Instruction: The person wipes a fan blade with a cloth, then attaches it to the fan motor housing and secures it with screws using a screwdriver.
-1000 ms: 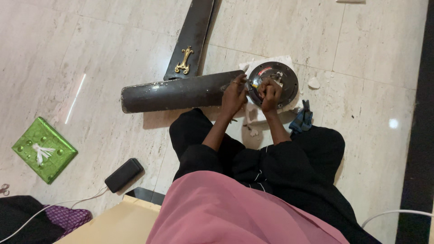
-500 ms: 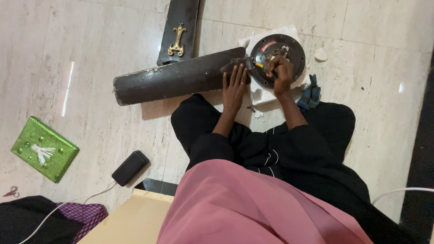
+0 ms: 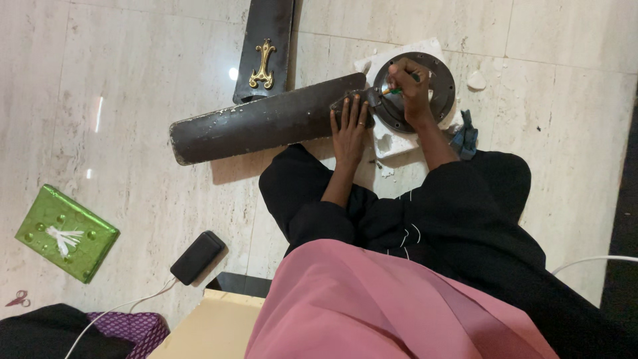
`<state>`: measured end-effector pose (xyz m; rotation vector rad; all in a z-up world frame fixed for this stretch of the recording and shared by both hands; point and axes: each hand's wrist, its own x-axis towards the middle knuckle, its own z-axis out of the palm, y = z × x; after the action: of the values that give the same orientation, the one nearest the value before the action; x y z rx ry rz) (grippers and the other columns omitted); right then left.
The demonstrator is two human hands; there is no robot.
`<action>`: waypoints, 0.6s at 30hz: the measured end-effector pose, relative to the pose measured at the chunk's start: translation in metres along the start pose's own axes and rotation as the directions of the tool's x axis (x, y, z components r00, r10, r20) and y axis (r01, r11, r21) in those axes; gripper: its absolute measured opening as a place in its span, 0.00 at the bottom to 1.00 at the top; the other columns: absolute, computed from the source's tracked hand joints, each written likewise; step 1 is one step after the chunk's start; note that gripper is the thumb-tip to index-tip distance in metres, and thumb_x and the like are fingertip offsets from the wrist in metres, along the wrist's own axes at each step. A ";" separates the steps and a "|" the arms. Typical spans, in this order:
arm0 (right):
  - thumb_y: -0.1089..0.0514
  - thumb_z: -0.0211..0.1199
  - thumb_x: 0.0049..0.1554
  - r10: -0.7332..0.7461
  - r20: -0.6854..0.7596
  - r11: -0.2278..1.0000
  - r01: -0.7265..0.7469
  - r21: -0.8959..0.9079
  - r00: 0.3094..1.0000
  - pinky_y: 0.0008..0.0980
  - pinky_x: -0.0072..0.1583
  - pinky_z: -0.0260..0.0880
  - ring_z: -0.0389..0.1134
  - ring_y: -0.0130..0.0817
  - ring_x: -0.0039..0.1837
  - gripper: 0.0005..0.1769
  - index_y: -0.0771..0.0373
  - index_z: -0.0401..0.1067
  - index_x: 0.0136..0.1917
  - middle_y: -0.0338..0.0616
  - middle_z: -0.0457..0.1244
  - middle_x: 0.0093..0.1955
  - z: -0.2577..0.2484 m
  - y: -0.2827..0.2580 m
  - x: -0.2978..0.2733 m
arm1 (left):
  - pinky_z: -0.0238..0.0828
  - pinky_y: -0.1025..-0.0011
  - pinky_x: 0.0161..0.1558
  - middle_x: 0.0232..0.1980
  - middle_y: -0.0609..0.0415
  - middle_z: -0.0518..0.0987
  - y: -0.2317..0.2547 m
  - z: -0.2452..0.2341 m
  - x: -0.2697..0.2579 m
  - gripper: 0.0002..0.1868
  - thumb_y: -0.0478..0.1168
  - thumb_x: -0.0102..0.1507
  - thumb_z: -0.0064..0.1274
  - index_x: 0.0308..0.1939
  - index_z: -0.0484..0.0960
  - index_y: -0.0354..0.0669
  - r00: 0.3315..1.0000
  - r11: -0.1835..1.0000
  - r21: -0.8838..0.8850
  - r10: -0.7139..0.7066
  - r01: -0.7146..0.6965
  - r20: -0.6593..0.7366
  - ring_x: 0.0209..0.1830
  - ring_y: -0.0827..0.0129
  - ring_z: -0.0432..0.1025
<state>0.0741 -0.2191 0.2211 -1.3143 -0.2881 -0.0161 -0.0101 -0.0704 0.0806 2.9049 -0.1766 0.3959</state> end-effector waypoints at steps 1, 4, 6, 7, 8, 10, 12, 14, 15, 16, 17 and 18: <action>0.56 0.60 0.66 0.012 0.016 1.000 -0.012 -0.026 1.000 0.27 0.43 0.57 0.56 0.23 0.37 0.19 0.60 0.62 0.35 0.36 0.56 0.32 -0.001 0.003 0.000 | 0.31 0.46 0.82 0.85 0.61 0.49 0.000 -0.002 0.000 0.43 0.33 0.63 0.52 0.81 0.56 0.60 1.000 1.000 -0.003 -0.006 0.006 0.022 0.86 0.65 0.42; 0.55 0.57 0.64 0.027 0.055 0.999 -0.025 -0.044 0.998 0.28 0.38 0.51 0.51 0.24 0.32 0.22 0.59 0.58 0.29 0.37 0.53 0.28 -0.009 0.010 0.002 | 0.31 0.46 0.82 0.85 0.60 0.49 0.002 -0.007 -0.001 0.45 0.31 0.61 0.52 0.81 0.57 0.59 0.998 0.999 -0.028 -0.017 0.018 0.063 0.86 0.64 0.42; 0.54 0.55 0.65 0.009 0.066 1.000 -0.011 0.029 0.998 0.30 0.39 0.49 0.49 0.26 0.32 0.24 0.58 0.54 0.29 0.38 0.50 0.28 -0.014 0.012 0.012 | 0.31 0.44 0.81 0.85 0.59 0.49 0.002 -0.010 0.001 0.45 0.30 0.60 0.52 0.80 0.57 0.58 0.998 0.998 -0.063 -0.016 0.020 0.061 0.85 0.62 0.42; 0.53 0.53 0.65 -0.018 0.088 0.997 0.012 0.076 0.996 0.30 0.38 0.49 0.49 0.26 0.31 0.25 0.58 0.54 0.28 0.37 0.50 0.26 -0.016 0.012 0.018 | 0.31 0.44 0.81 0.85 0.59 0.49 0.003 -0.012 0.002 0.45 0.30 0.60 0.52 0.80 0.58 0.58 0.998 0.998 -0.059 -0.012 0.015 0.057 0.86 0.62 0.42; 0.51 0.51 0.66 -0.046 0.112 0.992 0.032 0.124 0.993 0.30 0.38 0.50 0.48 0.26 0.30 0.26 0.58 0.54 0.28 0.37 0.49 0.25 -0.017 0.011 0.026 | 0.31 0.44 0.81 0.85 0.59 0.49 0.003 -0.014 0.001 0.44 0.30 0.60 0.52 0.80 0.58 0.58 0.999 0.998 -0.053 -0.011 0.014 0.052 0.86 0.62 0.42; 0.48 0.48 0.67 -0.031 0.141 0.983 0.005 0.185 0.990 0.30 0.38 0.50 0.48 0.26 0.29 0.26 0.58 0.54 0.28 0.37 0.48 0.24 -0.018 0.010 0.036 | 0.31 0.44 0.81 0.85 0.59 0.49 0.002 -0.014 0.002 0.44 0.31 0.61 0.52 0.80 0.58 0.58 0.999 0.999 -0.043 -0.012 0.014 0.047 0.86 0.62 0.41; 0.46 0.47 0.67 0.056 0.154 0.974 -0.088 0.210 0.986 0.32 0.40 0.51 0.48 0.27 0.31 0.26 0.57 0.54 0.30 0.38 0.47 0.25 -0.017 0.011 0.043 | 0.31 0.44 0.81 0.85 0.59 0.49 0.003 -0.012 0.001 0.43 0.32 0.61 0.52 0.80 0.59 0.58 0.999 0.999 -0.034 -0.016 0.017 0.046 0.86 0.62 0.41; 0.47 0.48 0.67 0.039 0.134 0.977 -0.066 0.203 0.990 0.32 0.39 0.50 0.46 0.28 0.30 0.26 0.58 0.54 0.29 0.38 0.47 0.25 -0.015 0.013 0.046 | 0.30 0.43 0.82 0.85 0.58 0.49 0.004 -0.011 0.001 0.41 0.34 0.63 0.53 0.80 0.58 0.56 1.000 0.995 -0.100 -0.011 0.012 0.004 0.86 0.61 0.41; 0.47 0.49 0.67 0.032 0.123 0.978 -0.056 0.200 0.992 0.33 0.39 0.50 0.46 0.28 0.29 0.26 0.58 0.54 0.29 0.38 0.46 0.25 -0.014 0.014 0.046 | 0.30 0.42 0.82 0.85 0.57 0.49 0.005 -0.010 0.000 0.40 0.35 0.64 0.53 0.80 0.58 0.55 1.000 0.991 -0.132 -0.010 0.008 -0.016 0.86 0.60 0.41; 0.47 0.49 0.67 0.022 0.115 0.982 -0.043 0.185 0.993 0.32 0.38 0.49 0.46 0.28 0.29 0.26 0.58 0.54 0.29 0.38 0.46 0.25 -0.013 0.014 0.047 | 0.30 0.43 0.82 0.85 0.57 0.49 0.004 -0.010 0.000 0.40 0.36 0.64 0.53 0.80 0.58 0.55 1.000 0.992 -0.124 -0.013 0.013 -0.001 0.86 0.61 0.41; 0.47 0.49 0.66 0.013 0.106 0.985 -0.031 0.169 0.994 0.32 0.37 0.49 0.46 0.28 0.28 0.26 0.58 0.54 0.28 0.38 0.46 0.25 -0.012 0.015 0.047 | 0.30 0.43 0.82 0.85 0.58 0.49 0.003 -0.011 0.001 0.40 0.36 0.63 0.53 0.80 0.59 0.56 1.000 0.993 -0.117 -0.015 0.017 0.014 0.86 0.61 0.41; 0.47 0.49 0.66 0.004 0.096 0.988 -0.018 0.152 0.995 0.32 0.36 0.48 0.45 0.28 0.28 0.26 0.58 0.53 0.28 0.38 0.46 0.24 -0.013 0.015 0.046 | 0.30 0.43 0.82 0.85 0.58 0.50 0.003 -0.011 0.001 0.40 0.36 0.63 0.53 0.80 0.59 0.56 0.999 0.994 -0.112 -0.017 0.020 0.029 0.86 0.62 0.41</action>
<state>0.1239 -0.2203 0.2140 -1.1657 -0.3568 0.0771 -0.0127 -0.0711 0.0915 2.8007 -0.1709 0.3314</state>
